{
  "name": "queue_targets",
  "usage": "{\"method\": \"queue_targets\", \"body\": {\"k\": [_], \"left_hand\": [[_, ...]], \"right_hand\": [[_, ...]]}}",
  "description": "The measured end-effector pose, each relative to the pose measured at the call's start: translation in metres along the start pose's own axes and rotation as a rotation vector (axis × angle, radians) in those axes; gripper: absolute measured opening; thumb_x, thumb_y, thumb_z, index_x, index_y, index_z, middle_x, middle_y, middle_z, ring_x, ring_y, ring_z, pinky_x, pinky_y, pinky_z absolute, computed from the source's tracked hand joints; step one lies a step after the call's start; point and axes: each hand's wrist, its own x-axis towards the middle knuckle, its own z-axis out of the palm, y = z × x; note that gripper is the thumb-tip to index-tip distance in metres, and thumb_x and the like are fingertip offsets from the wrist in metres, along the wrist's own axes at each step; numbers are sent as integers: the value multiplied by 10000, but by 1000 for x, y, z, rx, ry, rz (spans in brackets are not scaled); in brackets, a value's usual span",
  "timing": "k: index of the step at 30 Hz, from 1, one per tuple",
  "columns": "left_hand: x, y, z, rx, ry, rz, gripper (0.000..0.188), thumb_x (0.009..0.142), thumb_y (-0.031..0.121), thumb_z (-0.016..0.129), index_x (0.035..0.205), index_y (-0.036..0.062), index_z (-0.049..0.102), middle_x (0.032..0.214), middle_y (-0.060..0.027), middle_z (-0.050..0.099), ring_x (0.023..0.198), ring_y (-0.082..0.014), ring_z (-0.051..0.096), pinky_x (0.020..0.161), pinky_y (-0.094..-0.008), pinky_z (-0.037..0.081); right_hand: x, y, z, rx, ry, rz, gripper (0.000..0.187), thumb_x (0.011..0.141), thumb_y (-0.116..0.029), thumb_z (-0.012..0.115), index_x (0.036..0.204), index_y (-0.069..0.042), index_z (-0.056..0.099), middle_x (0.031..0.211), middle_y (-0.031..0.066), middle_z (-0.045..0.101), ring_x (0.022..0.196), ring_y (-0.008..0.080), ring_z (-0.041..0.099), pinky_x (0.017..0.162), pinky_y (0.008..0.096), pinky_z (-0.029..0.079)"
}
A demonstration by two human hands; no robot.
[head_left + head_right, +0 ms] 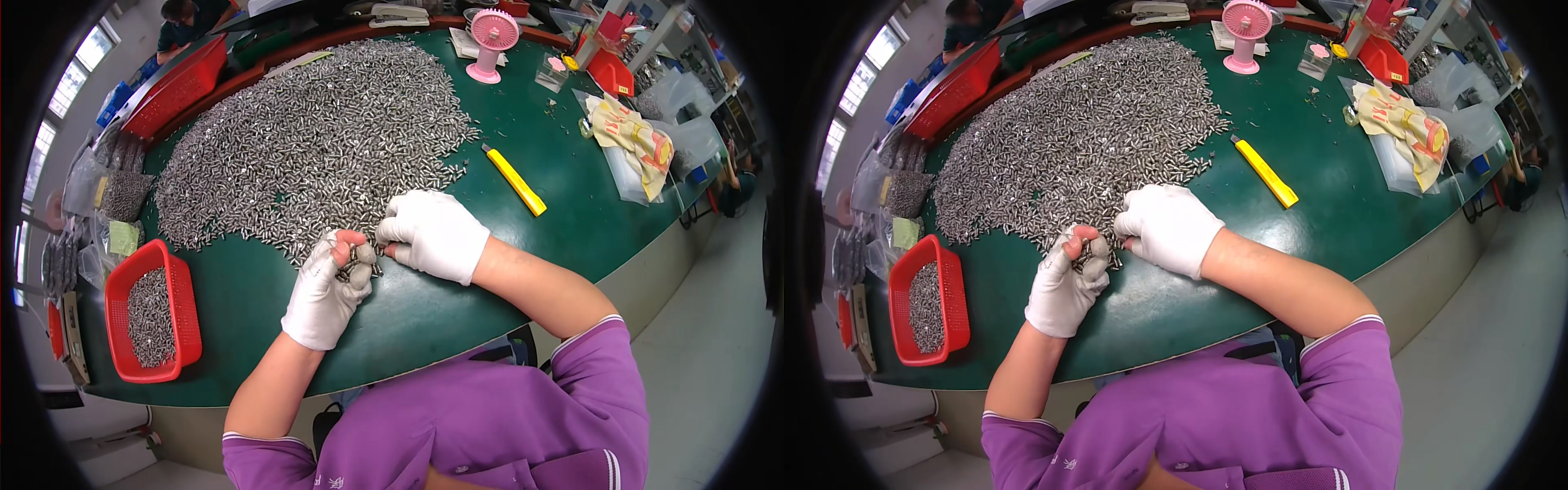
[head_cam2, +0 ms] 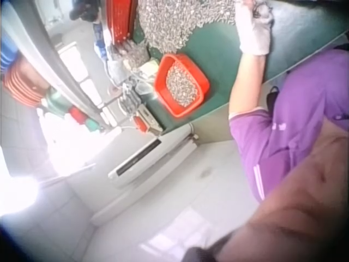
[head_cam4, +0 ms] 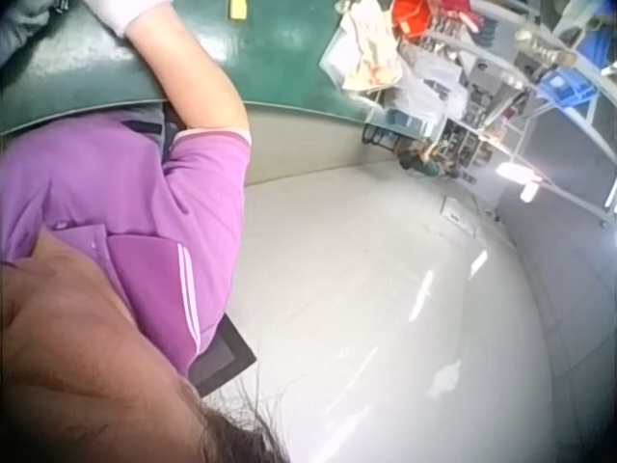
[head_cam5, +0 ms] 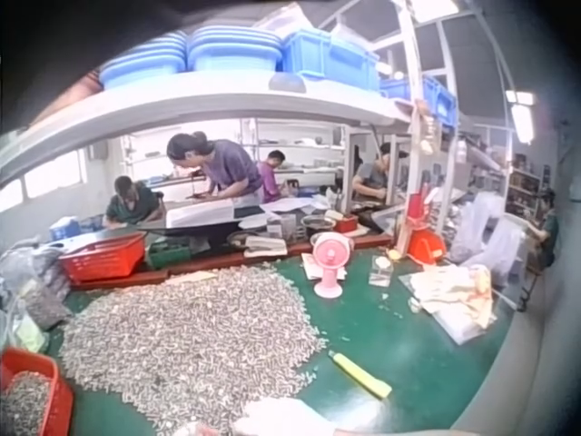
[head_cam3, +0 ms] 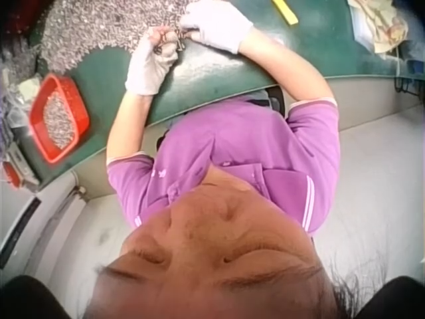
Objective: Manually sorting small metal components from a large pile into a red plastic bin.
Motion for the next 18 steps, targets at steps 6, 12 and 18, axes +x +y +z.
{"method": "queue_targets", "body": {"k": [6, 12, 18], "left_hand": [[2, -3, -2, -41, 7, 32, 236, 915, 235, 600, 1079, 78, 536, 902, -39, 557, 648, -88, 445, 573, -225, 375], [1, -4, -3, -83, -8, 36, 153, 908, 182, 610, 1014, 87, 553, 882, -40, 565, 617, -80, 429, 543, -207, 357], [2, -3, -1, -86, -42, -14, 79, 908, 161, 609, 950, 111, 566, 832, -19, 572, 580, -56, 408, 508, -183, 329]], "right_hand": [[0, -2, 0, -39, 31, -62, 99, 738, -194, 677, 806, -128, 647, 825, 60, 588, 820, 274, 586, 692, 405, 480], [1, -3, -1, -30, 28, -153, 100, 720, -188, 693, 783, -131, 641, 812, 58, 587, 791, 278, 589, 654, 410, 481], [3, -1, -2, -85, 22, -225, 152, 721, -180, 694, 817, -98, 610, 868, 74, 577, 831, 298, 574, 690, 408, 465]]}}
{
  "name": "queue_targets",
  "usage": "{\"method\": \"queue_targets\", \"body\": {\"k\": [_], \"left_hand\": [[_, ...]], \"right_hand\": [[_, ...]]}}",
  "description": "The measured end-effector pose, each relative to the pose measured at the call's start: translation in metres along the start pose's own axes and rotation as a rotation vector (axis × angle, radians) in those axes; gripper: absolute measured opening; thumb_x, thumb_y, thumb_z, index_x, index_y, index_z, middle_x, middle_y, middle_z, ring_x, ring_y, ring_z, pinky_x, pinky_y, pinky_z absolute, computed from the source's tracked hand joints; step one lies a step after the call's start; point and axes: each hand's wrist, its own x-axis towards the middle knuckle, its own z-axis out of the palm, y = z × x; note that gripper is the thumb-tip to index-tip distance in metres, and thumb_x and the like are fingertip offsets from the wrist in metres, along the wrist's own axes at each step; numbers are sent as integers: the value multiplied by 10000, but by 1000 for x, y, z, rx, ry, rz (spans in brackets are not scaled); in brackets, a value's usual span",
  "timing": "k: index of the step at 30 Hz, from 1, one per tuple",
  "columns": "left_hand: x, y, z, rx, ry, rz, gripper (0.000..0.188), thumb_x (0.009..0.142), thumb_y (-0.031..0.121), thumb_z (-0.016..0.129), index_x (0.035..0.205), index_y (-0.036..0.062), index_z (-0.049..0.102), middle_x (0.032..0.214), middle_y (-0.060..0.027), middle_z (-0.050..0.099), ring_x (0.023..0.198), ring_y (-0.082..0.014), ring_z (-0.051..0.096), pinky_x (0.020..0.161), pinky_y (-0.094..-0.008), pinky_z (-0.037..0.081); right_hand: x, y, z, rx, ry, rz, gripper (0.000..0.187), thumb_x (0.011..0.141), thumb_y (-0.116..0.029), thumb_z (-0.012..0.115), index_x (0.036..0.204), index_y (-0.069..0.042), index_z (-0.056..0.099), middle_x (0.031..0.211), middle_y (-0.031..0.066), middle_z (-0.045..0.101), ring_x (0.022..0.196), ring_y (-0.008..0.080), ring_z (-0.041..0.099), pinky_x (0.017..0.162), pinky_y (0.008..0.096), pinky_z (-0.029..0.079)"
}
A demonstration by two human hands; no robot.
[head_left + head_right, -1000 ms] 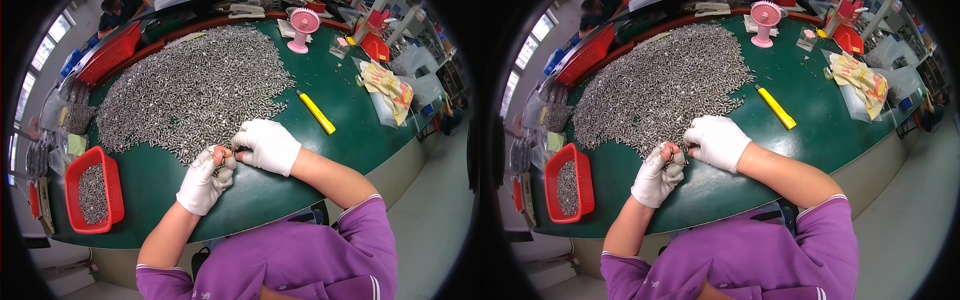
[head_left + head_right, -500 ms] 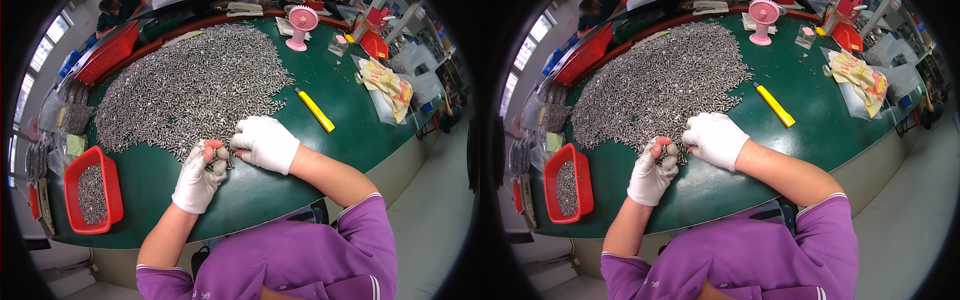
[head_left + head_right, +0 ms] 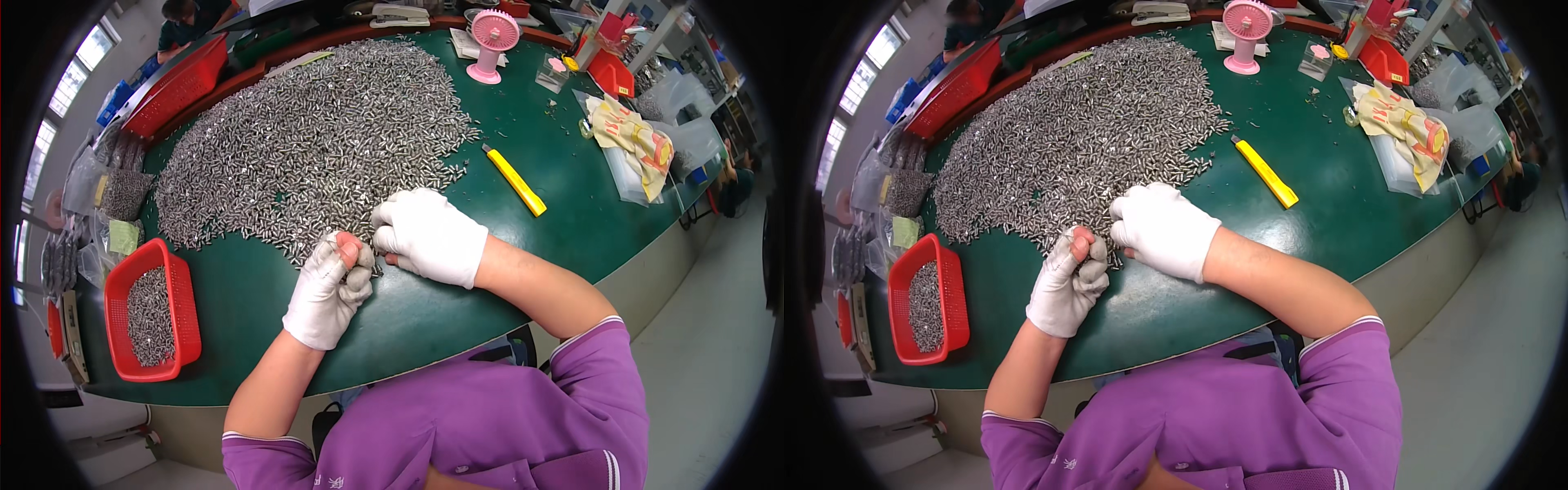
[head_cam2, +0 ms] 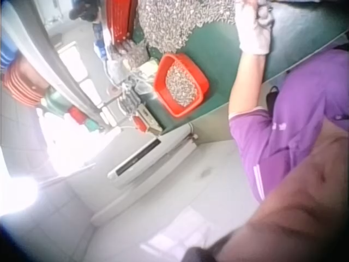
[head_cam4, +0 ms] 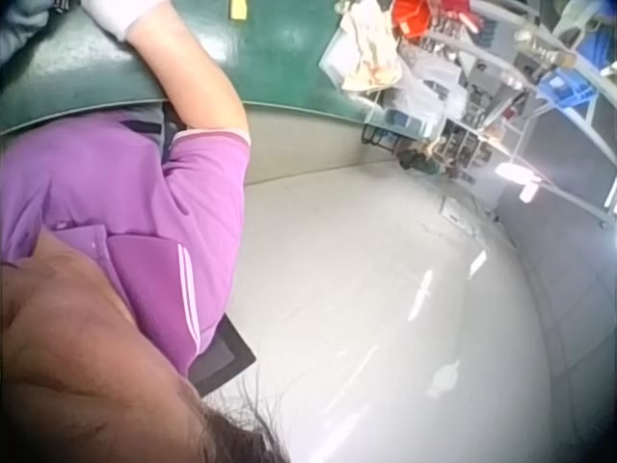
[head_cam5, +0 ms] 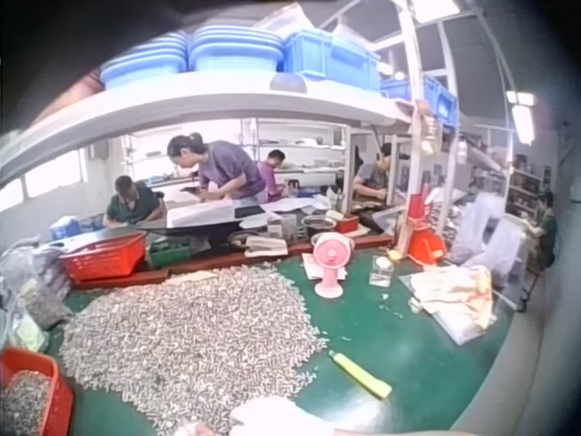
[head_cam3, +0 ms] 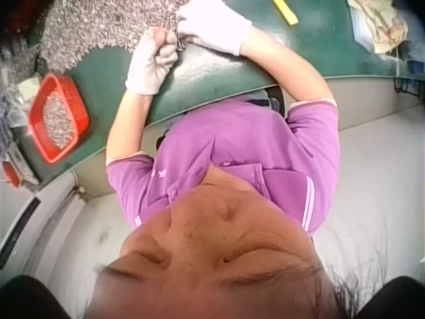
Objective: Manually sorting small metal components from a large pile into a red plastic bin.
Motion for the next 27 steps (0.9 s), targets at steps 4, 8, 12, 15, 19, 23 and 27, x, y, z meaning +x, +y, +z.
{"method": "queue_targets", "body": {"k": [4, 8, 12, 15, 19, 23, 27], "left_hand": [[-1, 2, 0, 49, -22, -45, 75, 913, 176, 608, 935, 115, 570, 811, -7, 579, 575, -46, 405, 512, -177, 329], [-2, 2, 7, 103, -15, -125, 138, 909, 223, 624, 962, 101, 586, 803, 25, 580, 592, -22, 450, 540, -167, 364], [-3, 2, 7, 119, -69, -148, 147, 894, 213, 643, 974, 99, 599, 797, 33, 572, 593, -20, 451, 533, -160, 357], [-2, 3, 8, 62, -125, -163, 143, 900, 220, 634, 969, 100, 596, 794, 32, 568, 591, -28, 439, 525, -167, 348], [0, 1, 0, -1, -185, -159, 140, 908, 232, 620, 951, 102, 592, 804, 21, 575, 586, -45, 429, 524, -187, 349], [-1, 1, 0, 59, -51, -131, 160, 928, 252, 587, 973, 99, 569, 835, -10, 593, 599, -66, 470, 545, -214, 391], [-2, 1, -5, 45, -25, -136, 187, 938, 267, 567, 1006, 94, 551, 858, -28, 601, 622, -77, 515, 566, -219, 423]], "right_hand": [[4, 4, -5, 166, 235, -56, 181, 739, -179, 683, 831, -78, 564, 926, 78, 581, 844, 307, 565, 720, 404, 460], [2, 1, -11, 228, 307, -67, 212, 729, -225, 710, 800, -95, 559, 908, 60, 594, 825, 287, 571, 717, 393, 461], [2, 4, -6, 319, 301, -123, 226, 731, -253, 716, 795, -98, 563, 901, 56, 597, 819, 279, 580, 719, 395, 466], [2, 4, -6, 363, 323, -103, 184, 739, -220, 710, 813, -95, 597, 903, 56, 602, 824, 279, 582, 722, 390, 467], [1, 3, -11, 222, 298, 76, 109, 746, -153, 689, 845, -112, 665, 892, 43, 616, 836, 267, 589, 722, 375, 477], [-4, 14, -4, 77, 115, 116, 95, 741, -158, 680, 832, -130, 682, 839, 49, 608, 811, 268, 591, 697, 390, 485], [-1, 10, -5, -12, -20, 132, 99, 742, -180, 677, 825, -126, 673, 828, 47, 603, 802, 270, 589, 695, 390, 487]]}}
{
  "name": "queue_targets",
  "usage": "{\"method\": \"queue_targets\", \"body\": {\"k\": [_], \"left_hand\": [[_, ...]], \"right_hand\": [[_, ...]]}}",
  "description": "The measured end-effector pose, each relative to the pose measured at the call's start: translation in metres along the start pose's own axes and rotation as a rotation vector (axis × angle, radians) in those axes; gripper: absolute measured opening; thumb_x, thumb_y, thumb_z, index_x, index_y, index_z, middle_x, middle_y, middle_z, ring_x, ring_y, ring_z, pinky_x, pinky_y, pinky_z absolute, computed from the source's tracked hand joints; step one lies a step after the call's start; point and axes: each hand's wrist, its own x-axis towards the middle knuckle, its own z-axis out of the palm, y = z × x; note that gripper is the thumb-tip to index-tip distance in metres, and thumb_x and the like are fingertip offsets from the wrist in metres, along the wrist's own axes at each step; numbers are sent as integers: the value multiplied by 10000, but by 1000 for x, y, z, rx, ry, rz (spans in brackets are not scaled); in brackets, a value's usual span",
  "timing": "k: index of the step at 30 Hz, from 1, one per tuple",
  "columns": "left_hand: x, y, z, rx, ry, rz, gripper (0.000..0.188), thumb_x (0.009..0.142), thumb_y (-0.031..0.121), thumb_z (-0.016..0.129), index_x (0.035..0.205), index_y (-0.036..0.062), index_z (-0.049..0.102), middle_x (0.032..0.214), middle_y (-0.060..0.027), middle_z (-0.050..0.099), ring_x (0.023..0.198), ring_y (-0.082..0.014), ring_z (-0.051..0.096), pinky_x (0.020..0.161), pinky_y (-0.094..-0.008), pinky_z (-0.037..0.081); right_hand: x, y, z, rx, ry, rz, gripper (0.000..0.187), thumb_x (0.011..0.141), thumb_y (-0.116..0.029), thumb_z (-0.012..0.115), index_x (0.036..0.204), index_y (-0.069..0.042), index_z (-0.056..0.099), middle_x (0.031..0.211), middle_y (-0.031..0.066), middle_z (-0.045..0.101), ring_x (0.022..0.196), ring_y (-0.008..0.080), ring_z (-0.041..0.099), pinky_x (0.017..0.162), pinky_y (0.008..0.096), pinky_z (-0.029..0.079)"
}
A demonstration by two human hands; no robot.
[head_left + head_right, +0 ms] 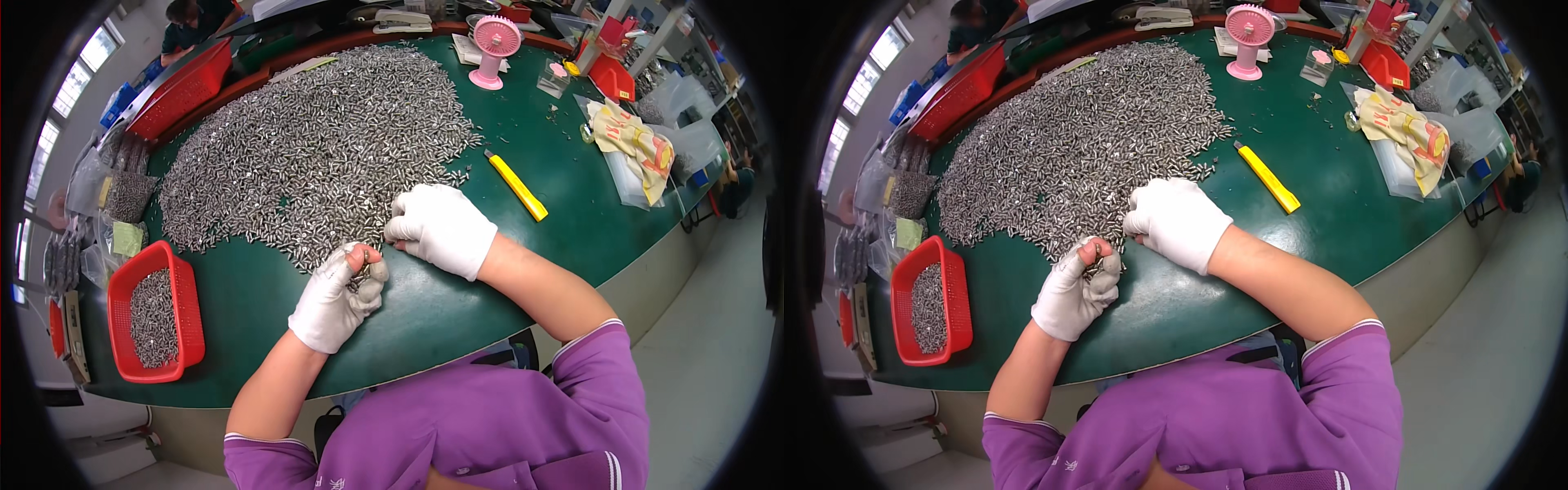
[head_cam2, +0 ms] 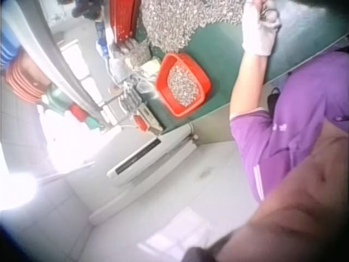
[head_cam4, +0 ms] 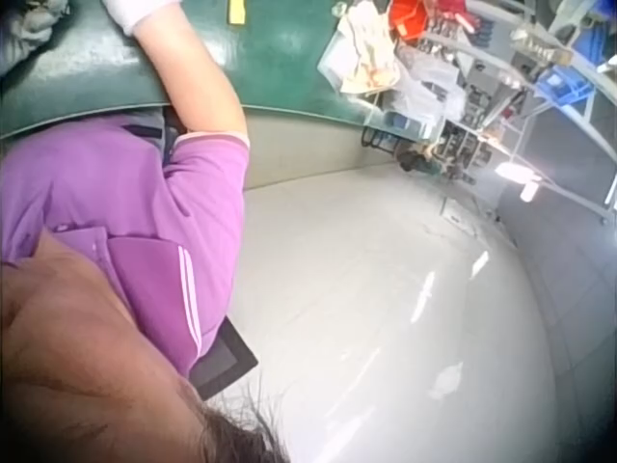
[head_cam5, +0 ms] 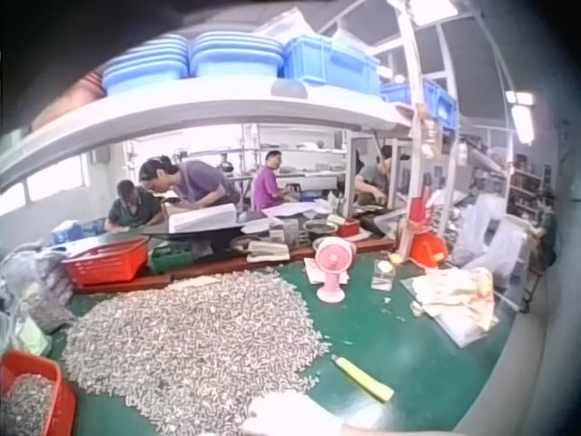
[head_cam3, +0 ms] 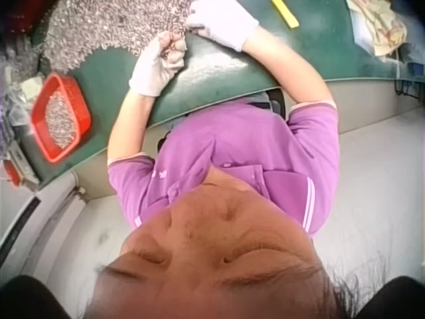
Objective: Manually sorting small metal components from a large pile into a red plastic bin.
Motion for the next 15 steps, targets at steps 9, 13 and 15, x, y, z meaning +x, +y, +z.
{"method": "queue_targets", "body": {"k": [9, 13, 15], "left_hand": [[-1, 1, 9, 6, 94, 34, 178, 931, 268, 584, 1026, 119, 561, 856, -6, 593, 648, -69, 506, 608, -205, 421], [2, -2, 6, 54, 23, 62, 155, 917, 217, 610, 1037, 128, 568, 850, 2, 590, 651, -59, 486, 604, -191, 406], [3, -3, 5, 70, -21, 42, 138, 904, 171, 626, 1027, 133, 576, 842, 8, 590, 630, -51, 466, 585, -179, 390]], "right_hand": [[-2, -11, -5, 484, 101, 151, 109, 783, -144, 671, 861, -70, 651, 878, 72, 590, 865, 228, 588, 773, 331, 478], [-3, -14, 2, 882, 79, 227, 193, 806, -187, 666, 926, -37, 653, 880, 113, 608, 865, 228, 607, 793, 316, 489], [-3, -17, 1, 919, 60, 248, 199, 811, -182, 661, 940, -31, 652, 889, 114, 611, 871, 219, 610, 798, 313, 490]]}}
